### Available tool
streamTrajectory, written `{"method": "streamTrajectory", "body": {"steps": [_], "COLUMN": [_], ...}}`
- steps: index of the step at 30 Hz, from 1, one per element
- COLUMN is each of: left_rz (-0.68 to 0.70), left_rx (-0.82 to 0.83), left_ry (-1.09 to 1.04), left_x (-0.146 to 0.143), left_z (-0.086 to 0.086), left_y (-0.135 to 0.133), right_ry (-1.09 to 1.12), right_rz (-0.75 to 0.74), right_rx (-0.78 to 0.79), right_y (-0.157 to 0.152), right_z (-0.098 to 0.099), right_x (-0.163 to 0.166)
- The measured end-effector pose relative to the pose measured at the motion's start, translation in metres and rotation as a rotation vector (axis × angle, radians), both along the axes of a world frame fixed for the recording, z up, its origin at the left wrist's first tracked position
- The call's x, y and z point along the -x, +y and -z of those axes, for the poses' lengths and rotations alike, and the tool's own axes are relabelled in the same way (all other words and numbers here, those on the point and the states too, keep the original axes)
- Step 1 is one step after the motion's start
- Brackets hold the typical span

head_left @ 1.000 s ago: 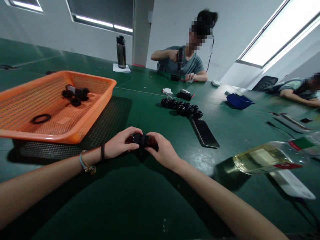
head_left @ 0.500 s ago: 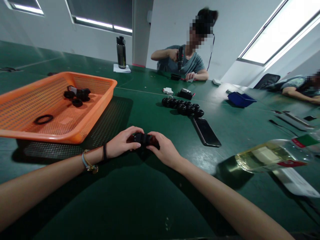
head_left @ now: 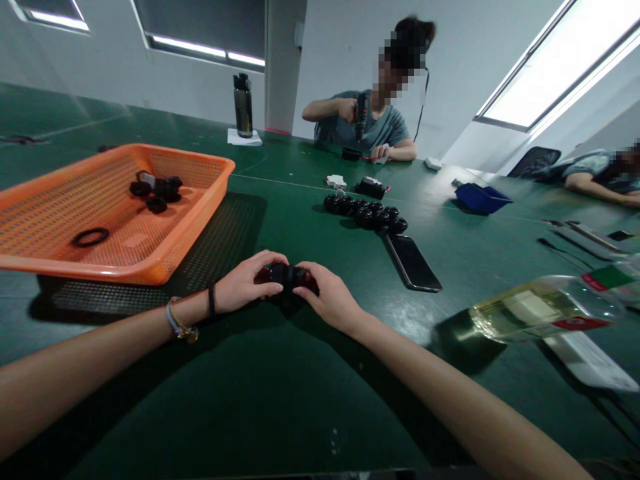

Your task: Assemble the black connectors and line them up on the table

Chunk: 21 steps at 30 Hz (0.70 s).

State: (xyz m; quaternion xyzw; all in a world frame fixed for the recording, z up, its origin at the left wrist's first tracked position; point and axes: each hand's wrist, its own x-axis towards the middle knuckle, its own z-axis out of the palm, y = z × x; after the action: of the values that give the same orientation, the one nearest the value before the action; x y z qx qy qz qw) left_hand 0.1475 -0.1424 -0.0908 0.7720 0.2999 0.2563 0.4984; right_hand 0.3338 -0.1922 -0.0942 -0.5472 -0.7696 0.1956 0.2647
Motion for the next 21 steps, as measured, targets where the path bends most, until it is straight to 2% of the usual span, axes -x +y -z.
{"method": "streamTrajectory", "body": {"steps": [13,21], "left_rz": [0.0,0.005], "left_rx": [-0.016,-0.003], "left_ry": [-0.005,-0.025], "left_x": [0.0006,0.0012], "left_z": [0.0008,0.0025], "left_y": [0.0004,0.0003], "right_ry": [-0.022,0.037], "right_rz": [-0.013,-0.02], "right_rx": [-0.065,-0.14], "right_y": [-0.0005,-0.0009], "right_z": [0.0009,0.0074], "right_x": [-0.0009,-0.0026]}}
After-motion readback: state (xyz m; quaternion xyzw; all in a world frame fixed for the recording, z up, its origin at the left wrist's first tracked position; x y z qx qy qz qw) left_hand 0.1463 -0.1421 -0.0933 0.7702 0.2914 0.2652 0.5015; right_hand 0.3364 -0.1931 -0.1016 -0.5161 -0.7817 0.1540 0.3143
